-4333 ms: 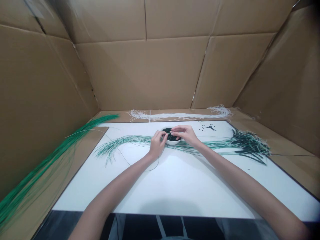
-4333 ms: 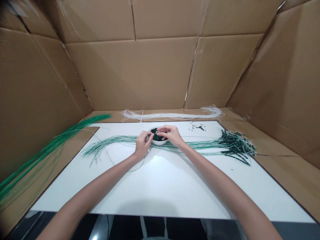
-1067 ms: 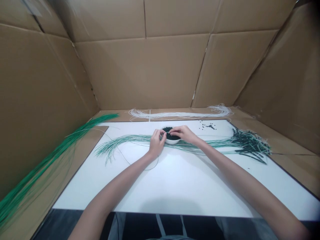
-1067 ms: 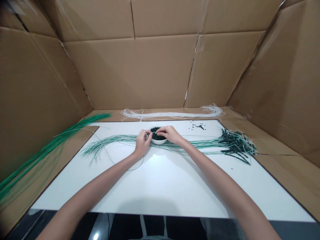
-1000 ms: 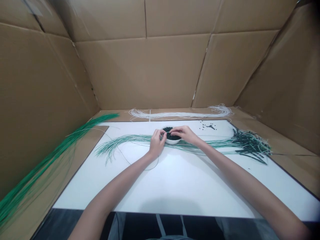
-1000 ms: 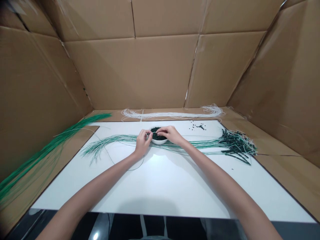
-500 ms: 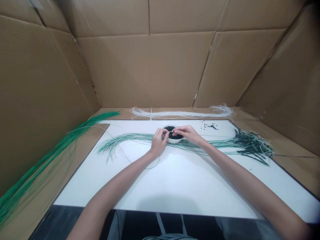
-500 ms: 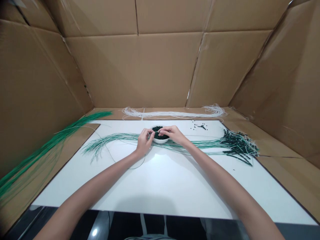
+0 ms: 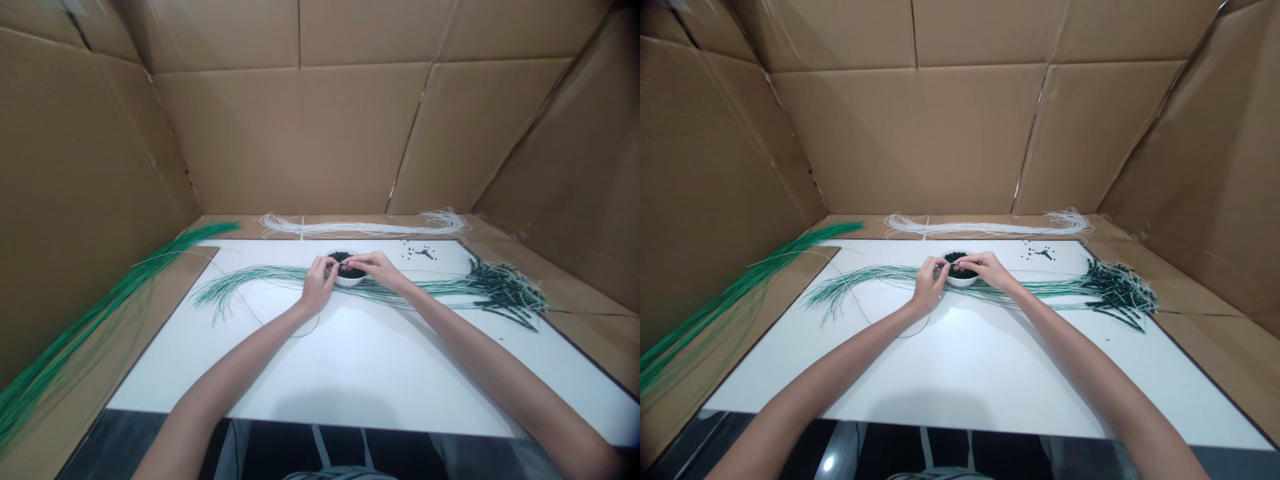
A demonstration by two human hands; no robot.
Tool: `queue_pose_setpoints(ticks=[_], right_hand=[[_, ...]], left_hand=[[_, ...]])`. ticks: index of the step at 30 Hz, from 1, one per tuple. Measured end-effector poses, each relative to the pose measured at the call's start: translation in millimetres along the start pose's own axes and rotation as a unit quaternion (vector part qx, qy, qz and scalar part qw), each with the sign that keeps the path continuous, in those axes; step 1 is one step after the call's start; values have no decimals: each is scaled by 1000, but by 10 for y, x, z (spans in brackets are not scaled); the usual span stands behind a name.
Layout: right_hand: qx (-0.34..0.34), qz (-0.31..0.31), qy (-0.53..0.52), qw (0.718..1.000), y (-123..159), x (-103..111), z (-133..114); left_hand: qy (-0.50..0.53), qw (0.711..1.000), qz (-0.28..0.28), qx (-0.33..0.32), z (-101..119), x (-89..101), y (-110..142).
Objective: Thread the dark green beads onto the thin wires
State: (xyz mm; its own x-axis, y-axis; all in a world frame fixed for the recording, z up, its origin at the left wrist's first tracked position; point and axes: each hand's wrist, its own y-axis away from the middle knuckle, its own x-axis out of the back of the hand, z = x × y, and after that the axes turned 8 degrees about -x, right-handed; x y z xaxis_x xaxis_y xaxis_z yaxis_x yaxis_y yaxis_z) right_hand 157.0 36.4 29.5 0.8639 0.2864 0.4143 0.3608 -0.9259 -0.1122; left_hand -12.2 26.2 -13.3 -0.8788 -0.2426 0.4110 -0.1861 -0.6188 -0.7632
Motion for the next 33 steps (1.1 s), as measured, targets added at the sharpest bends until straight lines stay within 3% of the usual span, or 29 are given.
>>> queue_pose_setpoints(ticks=[17,33], right_hand=[[12,-1,-10,1000,6,-16,16],[13,50,45,998,-14,-22,45]], left_hand=[[4,1000,-1,0,13,13,1],[-5,1000,-4,-29,24,18,10]])
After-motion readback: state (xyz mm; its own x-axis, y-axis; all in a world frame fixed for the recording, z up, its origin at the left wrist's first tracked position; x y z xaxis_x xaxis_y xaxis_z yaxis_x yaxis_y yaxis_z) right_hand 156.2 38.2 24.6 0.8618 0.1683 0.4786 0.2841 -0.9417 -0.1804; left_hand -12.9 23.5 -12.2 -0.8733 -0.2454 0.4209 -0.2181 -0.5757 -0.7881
